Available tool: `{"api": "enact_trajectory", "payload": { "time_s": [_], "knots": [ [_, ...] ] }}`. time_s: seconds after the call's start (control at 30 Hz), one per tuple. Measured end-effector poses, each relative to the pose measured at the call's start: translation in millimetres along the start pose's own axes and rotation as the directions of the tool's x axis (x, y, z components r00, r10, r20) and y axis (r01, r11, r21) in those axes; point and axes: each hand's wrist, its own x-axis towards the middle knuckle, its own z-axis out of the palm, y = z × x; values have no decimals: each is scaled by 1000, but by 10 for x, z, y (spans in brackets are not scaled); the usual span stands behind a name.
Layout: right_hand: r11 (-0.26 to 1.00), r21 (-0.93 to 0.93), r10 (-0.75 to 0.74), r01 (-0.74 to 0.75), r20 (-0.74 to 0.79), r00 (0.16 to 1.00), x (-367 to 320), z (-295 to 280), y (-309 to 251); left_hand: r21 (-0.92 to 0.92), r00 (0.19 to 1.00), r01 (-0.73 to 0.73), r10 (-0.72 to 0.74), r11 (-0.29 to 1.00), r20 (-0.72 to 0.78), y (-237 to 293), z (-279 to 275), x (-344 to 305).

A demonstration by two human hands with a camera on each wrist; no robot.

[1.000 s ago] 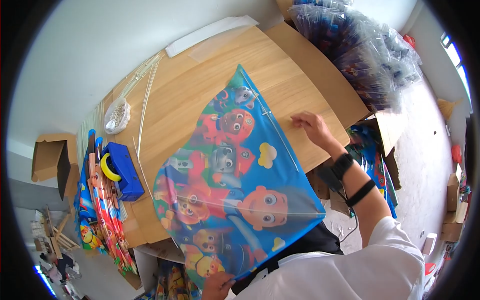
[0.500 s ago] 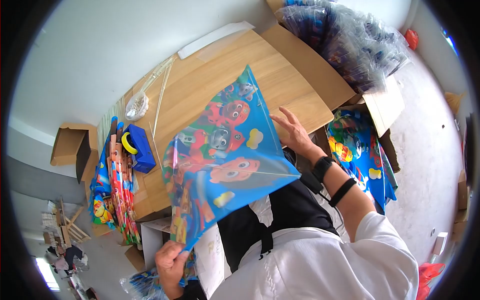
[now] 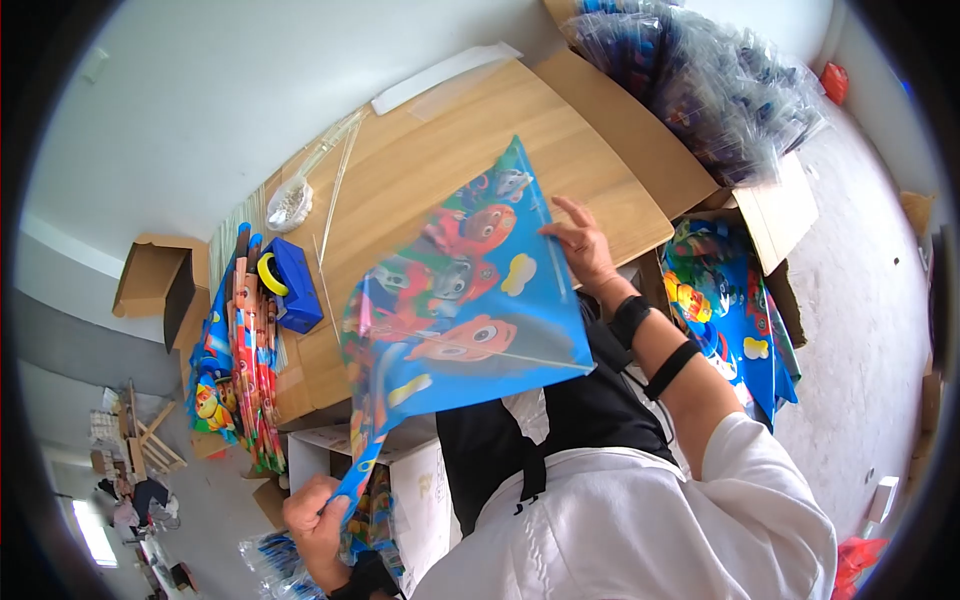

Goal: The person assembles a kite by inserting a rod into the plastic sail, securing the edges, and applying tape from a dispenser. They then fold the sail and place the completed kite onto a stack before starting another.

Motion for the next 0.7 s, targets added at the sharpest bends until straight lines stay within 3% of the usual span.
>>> {"api": "enact_trajectory", "payload": {
  "time_s": [0.03,0.1,0.13,0.17,0.2,0.27,0.33,0.4,0.47,0.53,0.57,0.6,0.7],
  "knots": [
    [997,72,1,4,-74,997,60,-70,40,2,1000,2,-2,1000,-6,-26,-55,-16],
    [998,22,-63,67,-156,986,304,-413,-33,67,989,6,4,998,-145,-124,-195,-78],
    [988,123,-64,92,-209,976,454,-605,-80,69,988,13,-2,998,-157,-203,-258,-85],
    [987,97,-108,129,-194,975,623,-841,-142,85,971,36,-15,996,-239,-296,-315,-57],
    [975,191,-83,112,-152,985,788,-1001,-66,98,948,57,-23,994,-316,-352,-354,-12],
    [993,84,-78,82,-50,996,1114,-1447,-280,-56,931,9,-29,998,-365,-320,-389,246],
    [977,35,-209,211,-46,977,1497,-1785,-406,-171,890,-71,-15,983,-456,-153,-370,599],
    [995,-66,-66,70,57,996,1910,-2039,-424,120,926,-1,46,993,-375,-168,-562,1042],
    [998,-35,-53,55,70,996,2023,-1919,-276,-22,950,-29,21,999,-312,-342,-465,1433],
    [959,-196,-182,207,137,974,2050,-1668,111,196,956,-66,118,978,-269,-572,-281,1791],
    [943,-251,-195,218,110,975,2009,-1496,320,179,969,-9,53,984,-243,-740,-163,1937],
    [947,-295,-92,129,138,986,1952,-1344,460,164,976,48,-12,985,-215,-916,-43,2077],
    [925,-378,79,-40,89,993,1715,-903,781,236,978,69,-19,969,-207,-1372,382,2457]
  ]
}}
